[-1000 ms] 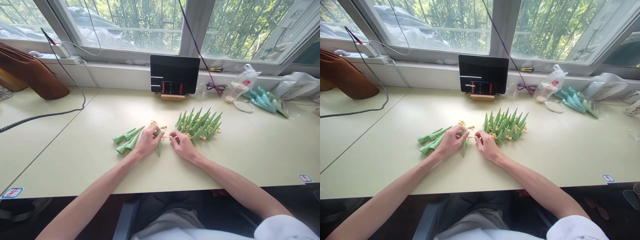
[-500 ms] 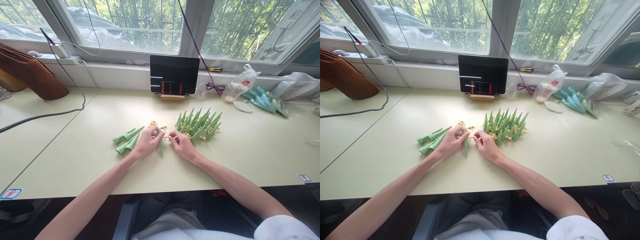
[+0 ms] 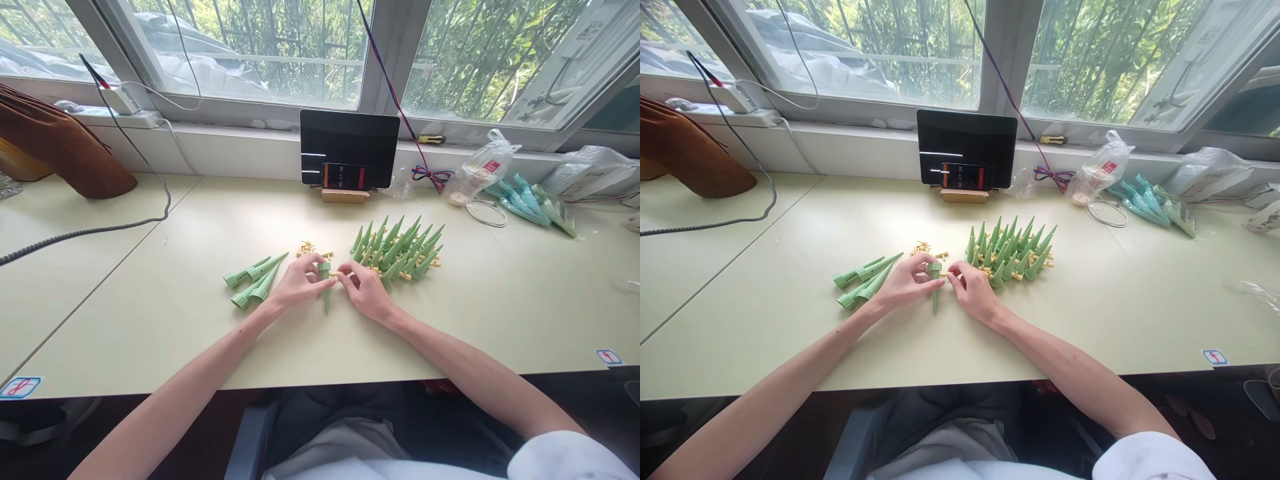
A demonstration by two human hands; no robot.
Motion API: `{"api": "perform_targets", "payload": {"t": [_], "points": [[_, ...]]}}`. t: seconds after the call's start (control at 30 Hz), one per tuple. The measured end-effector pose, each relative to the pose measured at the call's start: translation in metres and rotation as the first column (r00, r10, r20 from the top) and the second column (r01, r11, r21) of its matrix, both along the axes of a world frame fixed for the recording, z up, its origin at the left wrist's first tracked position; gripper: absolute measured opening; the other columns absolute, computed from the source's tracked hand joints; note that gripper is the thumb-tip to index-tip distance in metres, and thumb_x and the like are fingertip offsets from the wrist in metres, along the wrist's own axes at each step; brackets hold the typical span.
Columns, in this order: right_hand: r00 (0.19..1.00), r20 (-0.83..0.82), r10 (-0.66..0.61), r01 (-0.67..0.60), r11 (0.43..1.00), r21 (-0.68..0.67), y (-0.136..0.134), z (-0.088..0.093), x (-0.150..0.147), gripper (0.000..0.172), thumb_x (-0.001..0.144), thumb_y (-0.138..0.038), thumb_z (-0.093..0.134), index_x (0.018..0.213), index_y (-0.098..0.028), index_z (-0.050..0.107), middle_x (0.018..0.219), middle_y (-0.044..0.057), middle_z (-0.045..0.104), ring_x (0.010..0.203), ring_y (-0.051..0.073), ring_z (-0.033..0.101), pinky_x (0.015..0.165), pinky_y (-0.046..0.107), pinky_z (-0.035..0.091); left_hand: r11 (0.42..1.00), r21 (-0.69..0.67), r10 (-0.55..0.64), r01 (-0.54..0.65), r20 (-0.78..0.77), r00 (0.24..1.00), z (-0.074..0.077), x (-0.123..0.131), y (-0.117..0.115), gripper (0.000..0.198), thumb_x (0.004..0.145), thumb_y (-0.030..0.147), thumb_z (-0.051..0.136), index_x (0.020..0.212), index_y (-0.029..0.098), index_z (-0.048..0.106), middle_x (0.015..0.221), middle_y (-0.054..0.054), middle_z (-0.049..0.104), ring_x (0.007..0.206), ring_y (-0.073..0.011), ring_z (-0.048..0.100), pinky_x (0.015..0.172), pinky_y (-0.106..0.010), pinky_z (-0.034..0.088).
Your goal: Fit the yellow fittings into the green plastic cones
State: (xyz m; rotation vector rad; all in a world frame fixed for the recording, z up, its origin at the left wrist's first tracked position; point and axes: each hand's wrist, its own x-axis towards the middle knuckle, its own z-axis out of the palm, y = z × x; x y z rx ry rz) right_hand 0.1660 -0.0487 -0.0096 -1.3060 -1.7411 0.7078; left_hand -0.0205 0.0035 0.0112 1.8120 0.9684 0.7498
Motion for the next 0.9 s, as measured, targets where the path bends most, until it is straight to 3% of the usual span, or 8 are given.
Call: {"api": "perform_targets", "payload": {"t": [0.33,0.63,0.9], "points": [[1.000,-0.012,0.005,-0.005,1.000,0.005,-0.0010,0.0002,0.0003,0.018,0.097,-0.036,0.049,0.097,-0.020,0.058,0.090,0.005,0.067,0.059,0.014,0.059,0.058,0.027,0.045,0.992,-0.122,-0.015,0.021,0.052,0.999,0.0007,0.0004,-0.0030,0.040,0.069,0.038,0.078,0.094,0.019,0.053,0.062,0.006,0.050,0.051,-0.0075,0.047,0.044,-0.018,0.034],[1.000,-0.017,0.009,-0.009,1.000,0.000,-0.0006,0.0009,-0.0001,0.018,0.096,-0.036,0.050,0.097,-0.020,0.059,0.089,0.004,0.066,0.055,0.012,0.053,0.056,0.026,0.042,0.994,-0.109,0.018,-0.012,0.057,0.998,0.0008,0.0012,-0.0027,0.036,0.068,0.036,0.078,0.090,0.017,0.056,0.075,0.002,0.059,0.065,-0.0120,0.062,0.053,-0.021,0.048],[1.000,-0.022,0.010,-0.010,1.000,-0.009,-0.0002,0.0014,-0.0003,0.021,0.097,-0.038,0.048,0.097,-0.020,0.059,0.088,0.004,0.066,0.057,0.013,0.056,0.056,0.026,0.044,0.994,-0.113,0.019,-0.013,0.050,0.999,-0.0003,0.0013,-0.0031,0.036,0.068,0.037,0.078,0.089,0.018,0.055,0.073,0.002,0.059,0.063,-0.0125,0.061,0.051,-0.021,0.047]]}}
